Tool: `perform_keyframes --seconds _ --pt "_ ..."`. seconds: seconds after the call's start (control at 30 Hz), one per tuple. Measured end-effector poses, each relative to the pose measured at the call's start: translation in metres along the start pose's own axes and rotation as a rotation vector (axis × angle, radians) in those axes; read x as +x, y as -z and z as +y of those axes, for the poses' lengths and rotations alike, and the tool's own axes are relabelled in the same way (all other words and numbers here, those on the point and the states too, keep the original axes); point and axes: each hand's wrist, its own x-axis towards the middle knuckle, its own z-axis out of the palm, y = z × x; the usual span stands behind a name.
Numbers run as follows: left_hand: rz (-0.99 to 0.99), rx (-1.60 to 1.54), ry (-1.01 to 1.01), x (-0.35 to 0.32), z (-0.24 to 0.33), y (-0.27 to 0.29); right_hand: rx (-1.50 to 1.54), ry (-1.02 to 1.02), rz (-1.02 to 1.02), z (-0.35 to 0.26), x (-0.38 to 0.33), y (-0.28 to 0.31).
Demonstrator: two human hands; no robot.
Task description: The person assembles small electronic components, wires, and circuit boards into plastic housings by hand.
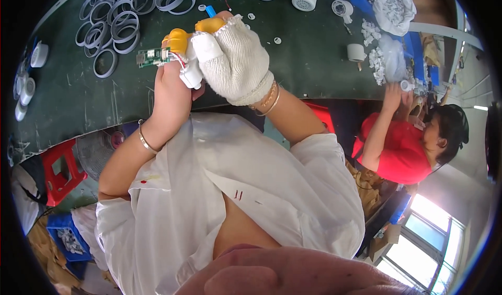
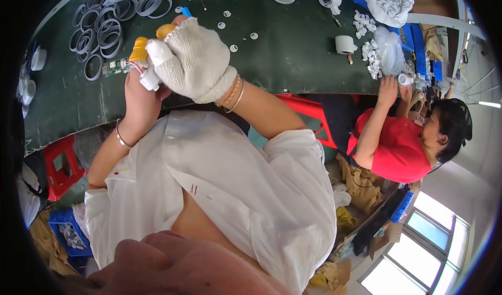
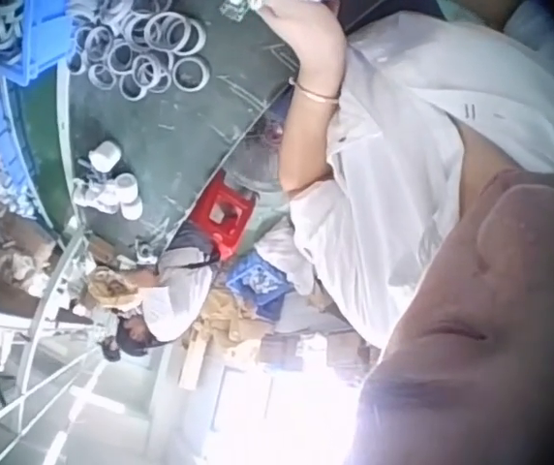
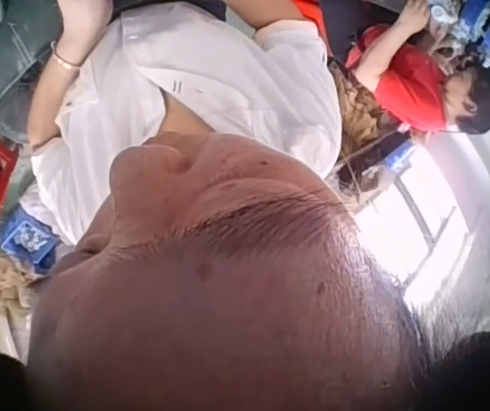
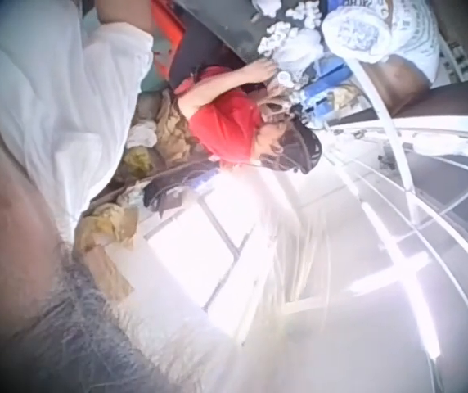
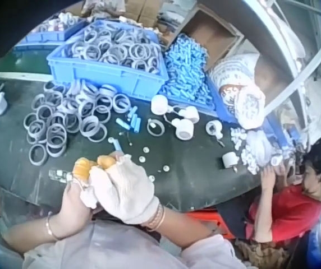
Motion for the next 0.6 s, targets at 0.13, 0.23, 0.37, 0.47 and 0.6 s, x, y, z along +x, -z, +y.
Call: perform_keyframes --seconds 0.13,0.23,0.37,0.47,0.6 --pt "0.069 0.058 -0.052 -0.001 0.008 -0.013 0.333 -0.326 0.034 0.001 0.001 -0.001" --pt "-0.007 0.140 -0.055 0.004 0.009 -0.009 0.477 -0.374 0.078 0.006 0.008 0.003" --pt "0.008 0.179 -0.167 0.004 0.006 -0.003 0.686 -0.741 0.115 0.006 -0.003 0.009" --pt "-0.086 0.120 -0.207 0.008 0.004 -0.002 0.619 -0.684 0.080 0.001 -0.004 0.011" --pt "-0.022 0.272 -0.664 0.011 -0.004 -0.013 0.582 -0.527 0.099 -0.005 -0.005 0.002"
